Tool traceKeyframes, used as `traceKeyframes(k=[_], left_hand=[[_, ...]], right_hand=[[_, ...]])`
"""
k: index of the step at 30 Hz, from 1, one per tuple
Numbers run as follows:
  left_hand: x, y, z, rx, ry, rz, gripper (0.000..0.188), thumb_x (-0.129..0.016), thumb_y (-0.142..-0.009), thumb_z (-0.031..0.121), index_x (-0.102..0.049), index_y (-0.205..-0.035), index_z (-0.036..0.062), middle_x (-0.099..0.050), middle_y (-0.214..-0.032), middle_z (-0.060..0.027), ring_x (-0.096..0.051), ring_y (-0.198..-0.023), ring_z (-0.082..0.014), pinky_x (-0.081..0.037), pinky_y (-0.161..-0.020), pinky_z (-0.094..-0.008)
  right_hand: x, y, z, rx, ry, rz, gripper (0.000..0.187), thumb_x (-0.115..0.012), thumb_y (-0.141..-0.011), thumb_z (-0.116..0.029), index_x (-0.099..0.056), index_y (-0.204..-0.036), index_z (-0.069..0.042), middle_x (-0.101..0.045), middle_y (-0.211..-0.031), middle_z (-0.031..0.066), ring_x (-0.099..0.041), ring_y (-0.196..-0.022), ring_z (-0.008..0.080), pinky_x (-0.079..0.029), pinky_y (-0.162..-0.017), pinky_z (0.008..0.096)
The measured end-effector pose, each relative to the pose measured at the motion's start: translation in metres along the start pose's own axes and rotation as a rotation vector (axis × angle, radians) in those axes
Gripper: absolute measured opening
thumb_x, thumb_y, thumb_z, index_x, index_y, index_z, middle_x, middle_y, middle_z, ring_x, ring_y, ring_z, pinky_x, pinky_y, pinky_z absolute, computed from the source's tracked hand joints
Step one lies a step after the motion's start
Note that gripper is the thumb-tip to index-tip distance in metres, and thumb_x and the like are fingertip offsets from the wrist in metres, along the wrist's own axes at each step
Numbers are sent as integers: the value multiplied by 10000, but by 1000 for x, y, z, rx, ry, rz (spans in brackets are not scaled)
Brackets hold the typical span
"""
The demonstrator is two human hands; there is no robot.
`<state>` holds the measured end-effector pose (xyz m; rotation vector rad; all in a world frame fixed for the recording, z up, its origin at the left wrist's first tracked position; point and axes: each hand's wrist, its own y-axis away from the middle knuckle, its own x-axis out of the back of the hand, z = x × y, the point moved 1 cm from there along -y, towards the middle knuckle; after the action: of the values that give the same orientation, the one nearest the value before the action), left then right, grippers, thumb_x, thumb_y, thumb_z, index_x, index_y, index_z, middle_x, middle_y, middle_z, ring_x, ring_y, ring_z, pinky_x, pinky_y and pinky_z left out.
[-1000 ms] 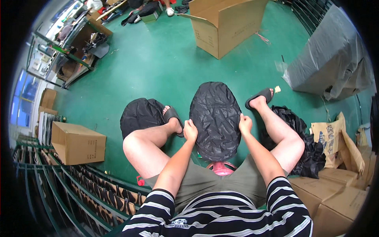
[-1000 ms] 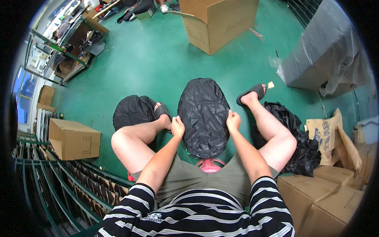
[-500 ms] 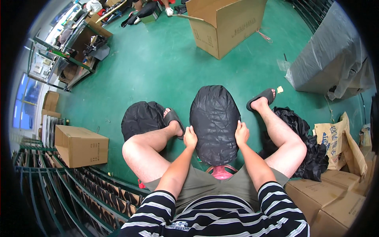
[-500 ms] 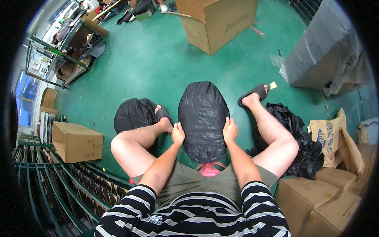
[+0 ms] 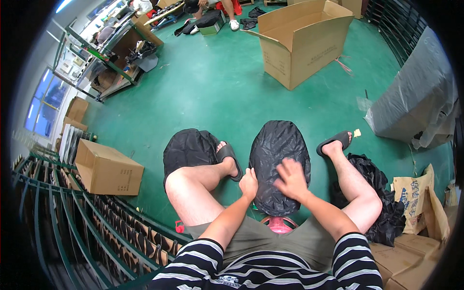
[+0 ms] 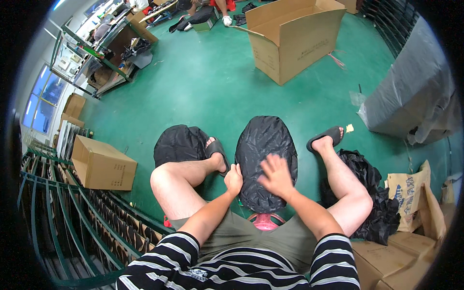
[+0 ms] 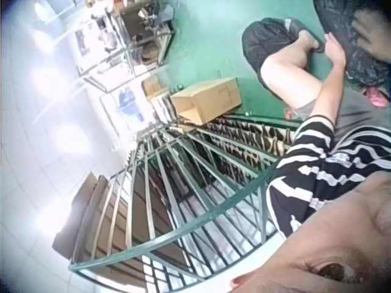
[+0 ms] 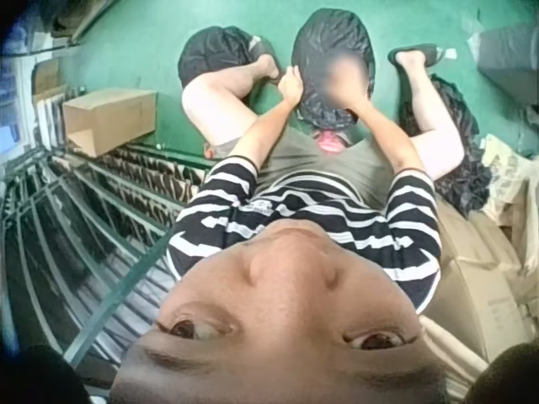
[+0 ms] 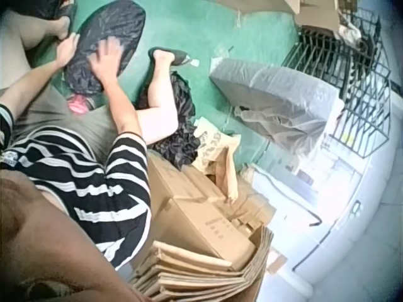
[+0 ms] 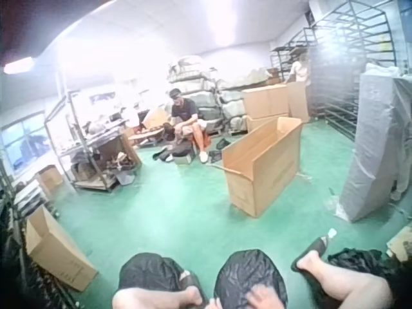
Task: Inspecting and flipping black fabric covers in a warehouse environment.
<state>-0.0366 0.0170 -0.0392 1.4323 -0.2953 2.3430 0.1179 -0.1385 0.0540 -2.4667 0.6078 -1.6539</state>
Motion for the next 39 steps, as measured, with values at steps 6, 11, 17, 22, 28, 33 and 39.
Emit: traceKeyframes(k=[6,11,17,22,28,33,39], left_hand=[[-3,-1,4,63,2,-75,390,-372,-1033,414,-516,-964,58,-664,-788,-251,-649,-760,-460,-497,-690,-561],[7,1,14,-115,48,246,493,-560,-959,332,-457,-1355,56,-447,-1369,-165,-397,-1306,-368,-283,-1097,-543],[18,2,51,-749,-169,-224,773,-559,-908,542,-298,-1534,172,-185,-1597,-186,-114,-1478,-425,-120,-1140,-665],[18,12,38,-766,-221,-286,681,-486,-970,449,-285,-1536,130,-167,-1598,-206,-103,-1480,-429,-124,-1163,-616],[31,27,24,-930,-290,-430,729,-485,-954,473,-263,-1535,92,-137,-1592,-247,-91,-1468,-474,-146,-1146,-638],[54,36,11,-1030,-239,-585,930,-539,-870,628,-239,-1535,51,-103,-1588,-281,-64,-1471,-484,-122,-1135,-666],[54,55,10,-1115,-538,-624,1215,-759,-643,594,-165,-1546,39,-127,-1584,-273,-77,-1484,-441,-142,-1120,-686]], right_hand=[[-26,67,-17,182,80,-515,1112,-647,-657,-758,-330,-1511,-118,-184,-1579,255,-139,-1469,445,-90,-1109,714],[-31,71,-26,154,142,-538,1086,-774,-626,-552,-308,-1527,-163,-177,-1588,235,-133,-1477,424,-110,-1113,710],[-36,78,-23,137,124,-523,1109,-785,-608,-542,-298,-1532,-171,-179,-1588,229,-117,-1484,420,-99,-1113,719],[-35,76,-24,147,75,-489,1100,-794,-617,-553,-309,-1524,-166,-169,-1591,222,-115,-1482,421,-89,-1116,717],[-19,72,-20,189,110,-639,1121,-833,-590,-461,-288,-1534,-200,-137,-1594,245,-104,-1483,432,-100,-1117,713],[-27,80,-21,196,80,-573,1100,-839,-563,-358,-316,-1523,-239,-145,-1591,248,-116,-1481,435,-129,-1113,710],[-26,83,-23,192,121,-543,1013,-801,-604,-311,-348,-1506,-222,-186,-1581,243,-153,-1474,429,-143,-1117,695]])
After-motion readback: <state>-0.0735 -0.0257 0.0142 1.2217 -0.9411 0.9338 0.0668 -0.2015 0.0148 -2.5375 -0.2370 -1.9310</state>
